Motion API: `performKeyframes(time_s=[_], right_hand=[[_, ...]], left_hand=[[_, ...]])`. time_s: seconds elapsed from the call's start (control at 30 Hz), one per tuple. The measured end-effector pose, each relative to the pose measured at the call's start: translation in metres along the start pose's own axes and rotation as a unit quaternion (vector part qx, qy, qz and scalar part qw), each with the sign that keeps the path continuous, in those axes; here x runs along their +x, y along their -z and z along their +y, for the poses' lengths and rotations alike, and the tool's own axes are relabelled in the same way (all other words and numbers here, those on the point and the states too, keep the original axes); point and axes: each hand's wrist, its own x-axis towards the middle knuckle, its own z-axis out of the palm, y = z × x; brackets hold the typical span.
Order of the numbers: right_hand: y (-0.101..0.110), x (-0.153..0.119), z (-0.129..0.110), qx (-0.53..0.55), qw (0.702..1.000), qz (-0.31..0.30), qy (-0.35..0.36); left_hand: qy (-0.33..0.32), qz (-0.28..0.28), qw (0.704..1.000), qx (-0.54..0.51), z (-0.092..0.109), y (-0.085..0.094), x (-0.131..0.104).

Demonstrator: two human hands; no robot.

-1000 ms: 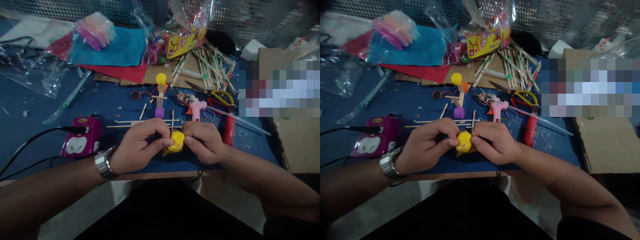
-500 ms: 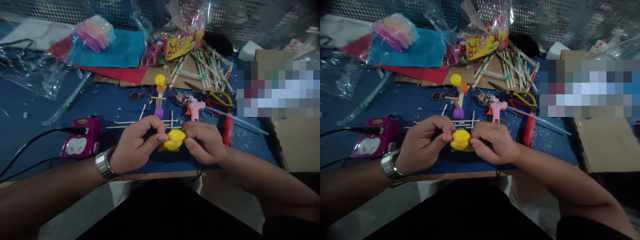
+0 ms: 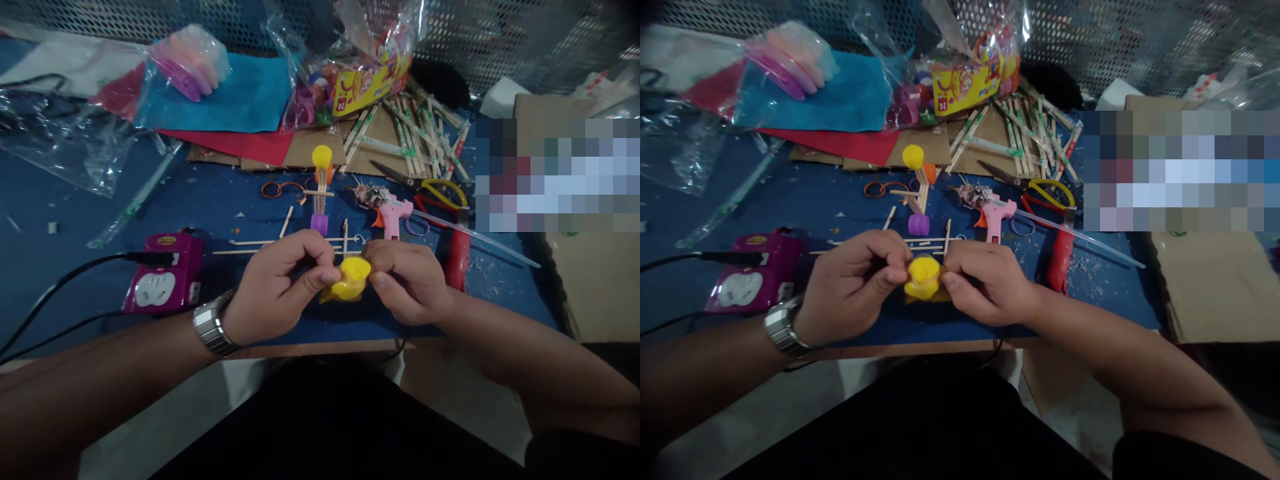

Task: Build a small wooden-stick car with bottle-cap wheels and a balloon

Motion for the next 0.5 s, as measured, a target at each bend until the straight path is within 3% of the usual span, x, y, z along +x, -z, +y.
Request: performKeyframes(time_s=[0.17,0.33,0.5], right_hand=[[0.001,0.0011,-0.0018,-0.011,0.999,-0.054,-0.001],[0.0016,0.0004,-0.0022,-0.013,1.0,0.008,-0.011],[-0.0016,0.0008,-0.001,-0.005,1.0,-0.023,-0.001]], left_hand=[[-0.005,-0.04,0.999,0.003,0.0021,-0.0034,-0.0003],[-0.002,0.008,1.0,0.011,0.0016,-0.0006,0.0003],[-0.007,-0.033,0.999,0.011,0.0002,-0.004,0.0002]])
